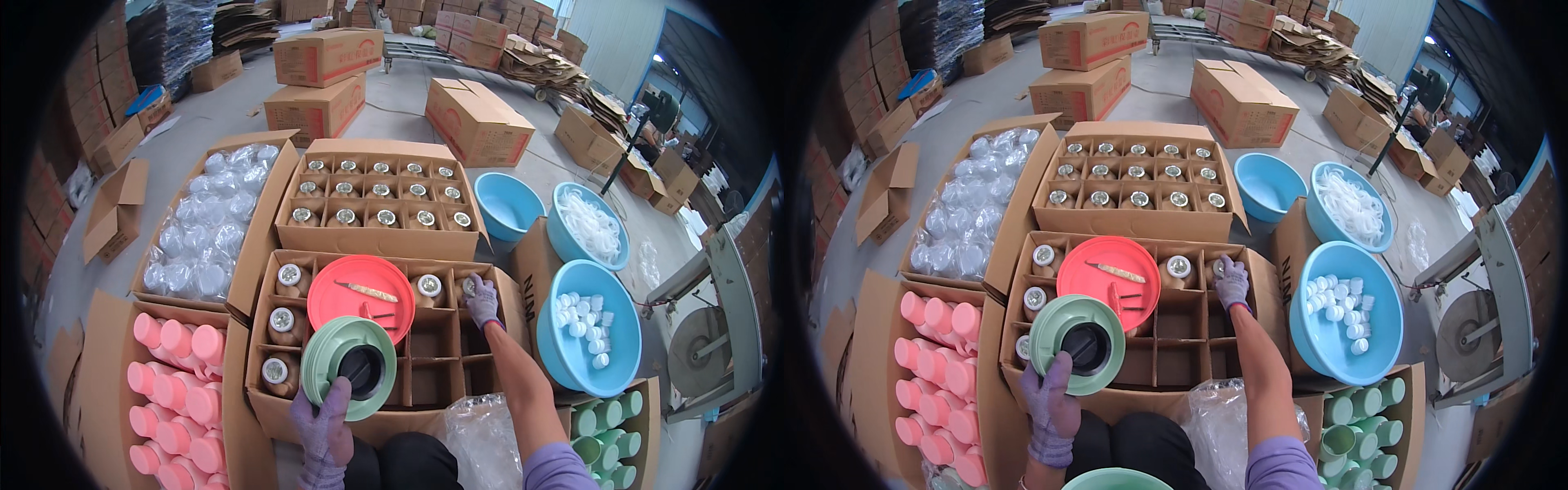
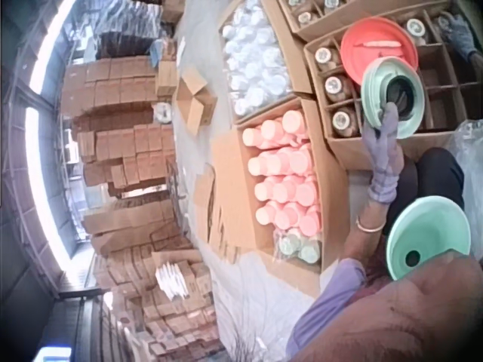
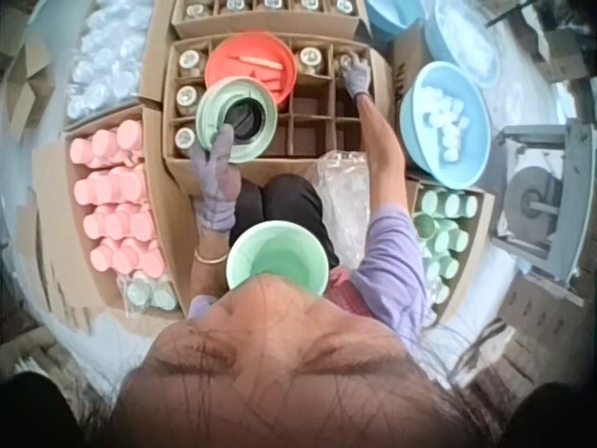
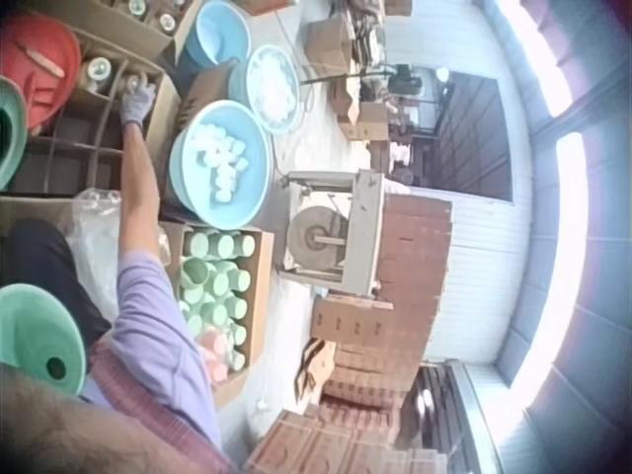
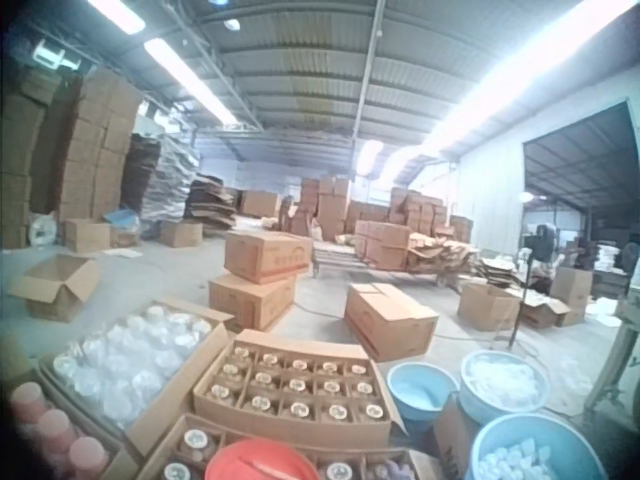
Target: The person assembles pink and mint thermos bottles by inserting stainless steel inner bottles into colored outer shells, adding white stoppers, and wrapping each unit in bubble wrap. The person places the finished units into a cardboard box.
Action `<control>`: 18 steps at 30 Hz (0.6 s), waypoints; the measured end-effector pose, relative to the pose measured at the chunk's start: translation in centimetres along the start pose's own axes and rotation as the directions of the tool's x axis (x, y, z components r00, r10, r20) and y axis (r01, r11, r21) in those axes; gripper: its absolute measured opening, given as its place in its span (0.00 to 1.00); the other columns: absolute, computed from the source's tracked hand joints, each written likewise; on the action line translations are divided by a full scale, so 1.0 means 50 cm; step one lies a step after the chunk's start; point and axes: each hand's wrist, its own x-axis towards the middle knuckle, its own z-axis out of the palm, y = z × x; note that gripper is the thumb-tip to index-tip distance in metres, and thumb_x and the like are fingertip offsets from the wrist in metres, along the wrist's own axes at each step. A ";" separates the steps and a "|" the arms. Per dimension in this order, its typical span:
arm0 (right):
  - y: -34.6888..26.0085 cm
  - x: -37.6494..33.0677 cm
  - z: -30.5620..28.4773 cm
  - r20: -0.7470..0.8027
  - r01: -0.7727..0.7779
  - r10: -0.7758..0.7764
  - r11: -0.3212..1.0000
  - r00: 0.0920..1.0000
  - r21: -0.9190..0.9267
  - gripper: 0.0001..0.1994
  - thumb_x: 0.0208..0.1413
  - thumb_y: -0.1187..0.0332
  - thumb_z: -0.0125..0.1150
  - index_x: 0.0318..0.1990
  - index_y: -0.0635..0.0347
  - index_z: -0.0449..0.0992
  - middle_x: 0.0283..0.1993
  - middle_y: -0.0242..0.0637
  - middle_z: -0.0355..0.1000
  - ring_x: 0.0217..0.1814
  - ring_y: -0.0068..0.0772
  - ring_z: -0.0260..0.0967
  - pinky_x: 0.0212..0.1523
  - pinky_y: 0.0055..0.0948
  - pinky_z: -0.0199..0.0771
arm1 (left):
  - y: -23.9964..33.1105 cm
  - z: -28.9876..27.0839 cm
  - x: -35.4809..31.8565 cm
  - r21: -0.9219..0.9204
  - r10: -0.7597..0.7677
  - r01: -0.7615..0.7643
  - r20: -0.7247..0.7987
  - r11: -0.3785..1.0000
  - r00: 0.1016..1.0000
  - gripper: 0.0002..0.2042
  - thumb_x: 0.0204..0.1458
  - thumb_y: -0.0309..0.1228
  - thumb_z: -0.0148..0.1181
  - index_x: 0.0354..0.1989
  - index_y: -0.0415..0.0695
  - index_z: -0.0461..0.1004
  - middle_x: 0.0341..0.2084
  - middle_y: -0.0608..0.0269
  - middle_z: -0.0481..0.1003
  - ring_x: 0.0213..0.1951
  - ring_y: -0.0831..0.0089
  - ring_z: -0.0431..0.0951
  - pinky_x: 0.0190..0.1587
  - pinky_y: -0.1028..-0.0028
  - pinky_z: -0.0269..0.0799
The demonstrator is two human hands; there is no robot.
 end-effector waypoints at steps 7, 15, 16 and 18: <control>-0.125 -0.095 -0.244 -0.399 0.276 -0.218 0.957 0.891 0.094 0.36 0.40 0.68 0.74 0.62 0.53 0.68 0.46 0.46 0.66 0.50 0.52 0.62 0.53 0.47 0.64 | -0.095 -0.023 0.041 -0.008 0.276 -0.293 0.356 0.956 0.893 0.23 0.64 0.35 0.54 0.67 0.49 0.61 0.54 0.51 0.72 0.49 0.54 0.76 0.49 0.60 0.74; -0.392 -0.389 -0.622 -0.473 0.846 -0.750 0.532 0.463 -0.016 0.39 0.36 0.54 0.80 0.59 0.50 0.69 0.52 0.39 0.65 0.57 0.49 0.64 0.64 0.58 0.58 | -0.032 0.086 0.017 -0.076 0.103 -0.070 0.684 0.995 0.722 0.28 0.59 0.41 0.56 0.65 0.41 0.61 0.58 0.46 0.67 0.56 0.48 0.72 0.57 0.47 0.70; -0.417 -0.423 -0.635 -0.414 0.872 -0.808 0.486 0.419 -0.067 0.40 0.35 0.49 0.80 0.59 0.49 0.69 0.57 0.42 0.64 0.61 0.51 0.63 0.68 0.64 0.53 | -0.013 0.087 0.002 0.186 0.419 -0.650 0.629 0.737 0.655 0.27 0.56 0.40 0.59 0.62 0.41 0.66 0.53 0.48 0.73 0.54 0.52 0.75 0.54 0.54 0.71; -0.418 -0.474 -0.635 -0.279 0.910 -0.866 0.396 0.415 0.122 0.43 0.40 0.39 0.73 0.62 0.49 0.67 0.64 0.46 0.61 0.68 0.55 0.58 0.69 0.65 0.46 | -0.045 0.056 -0.009 0.253 0.383 -0.589 0.556 0.768 0.738 0.30 0.53 0.38 0.67 0.61 0.40 0.64 0.54 0.54 0.73 0.55 0.63 0.74 0.57 0.65 0.72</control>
